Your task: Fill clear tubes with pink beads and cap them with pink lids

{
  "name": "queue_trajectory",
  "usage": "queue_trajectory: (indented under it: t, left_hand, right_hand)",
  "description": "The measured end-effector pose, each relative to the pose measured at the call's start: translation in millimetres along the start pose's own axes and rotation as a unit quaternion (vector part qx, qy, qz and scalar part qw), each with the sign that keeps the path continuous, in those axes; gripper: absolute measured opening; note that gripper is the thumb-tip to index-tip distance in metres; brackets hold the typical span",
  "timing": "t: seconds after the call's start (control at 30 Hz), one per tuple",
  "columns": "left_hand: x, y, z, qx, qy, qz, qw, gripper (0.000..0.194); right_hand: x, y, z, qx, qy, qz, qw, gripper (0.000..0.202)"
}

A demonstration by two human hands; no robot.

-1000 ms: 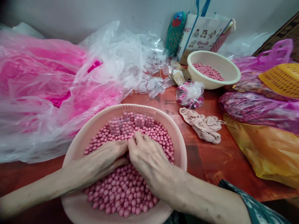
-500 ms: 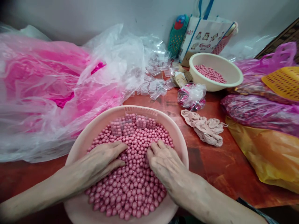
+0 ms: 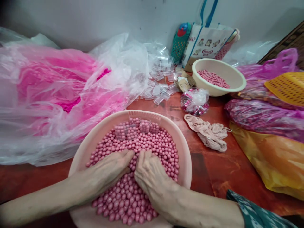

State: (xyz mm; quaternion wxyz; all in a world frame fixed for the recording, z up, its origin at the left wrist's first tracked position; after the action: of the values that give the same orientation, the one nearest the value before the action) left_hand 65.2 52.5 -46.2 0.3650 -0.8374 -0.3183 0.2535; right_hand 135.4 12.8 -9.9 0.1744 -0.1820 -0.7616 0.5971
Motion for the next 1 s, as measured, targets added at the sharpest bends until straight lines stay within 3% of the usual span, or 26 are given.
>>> queue_trajectory:
  t: [0.07,0.17,0.3,0.47,0.67,0.87,0.93,1.0]
  left_hand:
    - [4.0,-2.9,-3.4,-0.006,-0.01,0.003,1.0,0.033]
    - [9.1,-12.1,-5.1,-0.047,-0.047,0.015,0.998,0.028]
    - [11.6,-18.5,6.3,-0.128,-0.143,0.036,0.981,0.043]
    - [16.6,-23.1,13.3,-0.2,-0.203,0.028,0.958,0.053]
    - [7.7,-26.1,19.4,-0.168,-0.172,-0.004,0.971,0.046]
    - [3.4,-40.2,5.3,-0.099,-0.1,-0.07,0.988,0.044]
    - [12.1,-44.2,-13.1,-0.087,-0.067,-0.05,0.993,0.041]
    - [20.3,-39.4,-34.6,-0.078,-0.024,0.014,0.997,0.028]
  right_hand:
    - [-0.1,1.0,1.3,0.083,-0.02,-0.034,0.996,0.046]
    - [-9.5,11.0,-7.8,0.219,0.006,-0.086,0.972,0.049]
    - [-21.0,27.6,-19.9,0.312,0.081,-0.118,0.939,0.047]
    - [-17.6,19.2,-49.5,0.387,0.193,-0.179,0.884,0.027]
    - [-15.6,26.3,-65.5,0.507,0.25,-0.125,0.816,0.016]
    - [-27.8,36.9,-61.4,0.543,0.283,-0.092,0.785,0.02]
    - [-26.0,34.2,-57.3,0.557,0.266,-0.089,0.782,0.017]
    - [-22.4,32.1,-52.0,0.578,0.242,-0.075,0.775,0.012]
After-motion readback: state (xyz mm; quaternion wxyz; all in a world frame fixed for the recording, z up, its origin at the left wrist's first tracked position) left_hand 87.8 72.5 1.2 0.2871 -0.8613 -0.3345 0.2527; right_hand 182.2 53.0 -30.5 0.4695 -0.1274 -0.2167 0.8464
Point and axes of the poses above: each hand's wrist, its own x-axis towards the middle knuckle, its own y-axis out of the palm, z = x × y, the point moved 10 cm from there along x, towards the middle knuckle, and after that the axes turned 14 degrees about -y, right-handed, at the moved point
